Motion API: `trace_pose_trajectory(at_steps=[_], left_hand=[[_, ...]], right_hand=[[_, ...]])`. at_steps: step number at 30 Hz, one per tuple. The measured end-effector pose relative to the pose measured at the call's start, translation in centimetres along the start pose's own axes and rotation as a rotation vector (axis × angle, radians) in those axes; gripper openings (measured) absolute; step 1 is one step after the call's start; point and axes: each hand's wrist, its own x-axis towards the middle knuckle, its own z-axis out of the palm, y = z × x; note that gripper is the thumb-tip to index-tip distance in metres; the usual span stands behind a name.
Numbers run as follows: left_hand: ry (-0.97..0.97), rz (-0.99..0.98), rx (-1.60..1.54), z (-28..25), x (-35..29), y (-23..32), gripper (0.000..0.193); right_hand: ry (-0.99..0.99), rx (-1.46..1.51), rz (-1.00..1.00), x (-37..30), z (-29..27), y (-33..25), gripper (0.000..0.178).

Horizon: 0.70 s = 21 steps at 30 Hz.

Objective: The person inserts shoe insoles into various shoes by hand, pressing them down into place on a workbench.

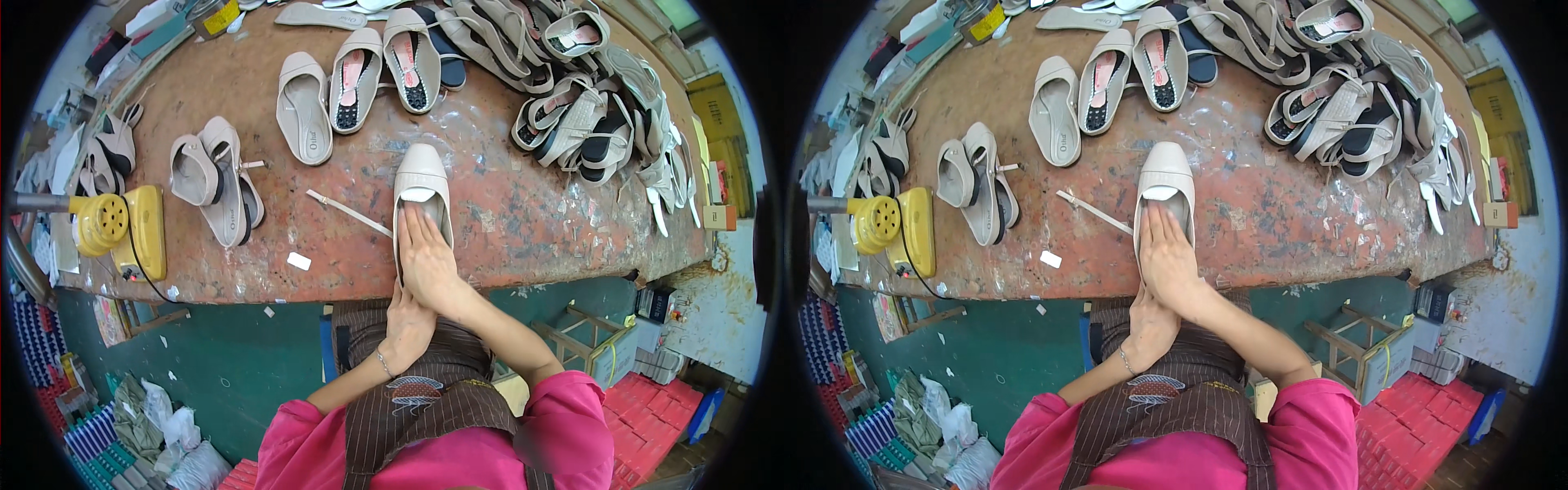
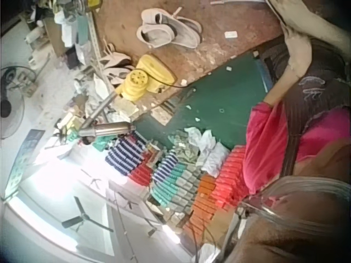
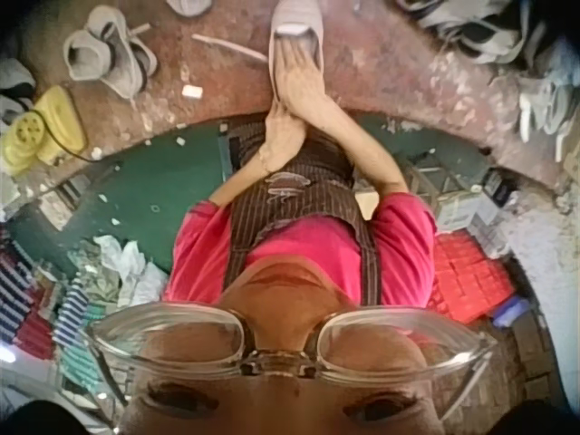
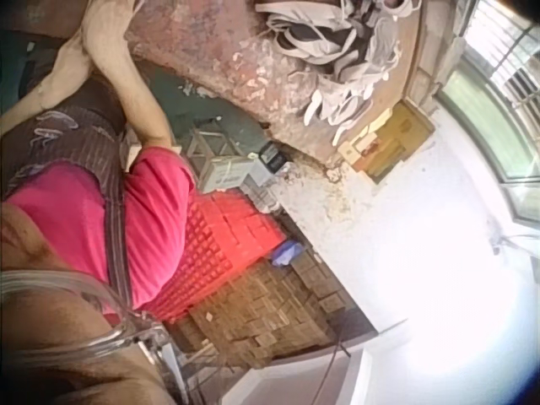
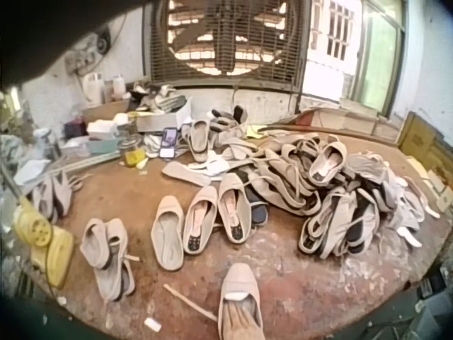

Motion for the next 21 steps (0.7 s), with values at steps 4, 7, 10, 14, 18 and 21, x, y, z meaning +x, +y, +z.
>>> trace_pose_trajectory(at_steps=[4,7,10,14,18,21], left_hand=[[-0.017,-0.01,0.054,-0.2,0.3,0.0,0.034],[0.016,0.0,0.079,-0.4,0.4,0.1,0.037],[0.046,-0.002,0.081,-0.2,0.4,0.2,0.039],[-0.182,-0.089,0.078,-0.2,0.5,0.1,0.04],[0.061,0.001,0.122,-0.2,0.6,0.2,0.048],[0.019,-0.035,0.061,-0.6,0.8,0.4,0.053]], right_hand=[[0.165,0.066,0.083,2.4,2.2,1.0,0.059],[0.371,-0.052,0.033,3.8,3.2,1.6,0.048],[0.22,0.03,0.115,3.8,3.2,1.5,0.041],[0.431,-0.138,0.006,3.8,2.9,1.7,0.04],[-0.042,0.064,0.139,5.4,3.0,2.8,0.031],[-0.034,0.021,0.076,6.0,2.2,3.1,0.027]])
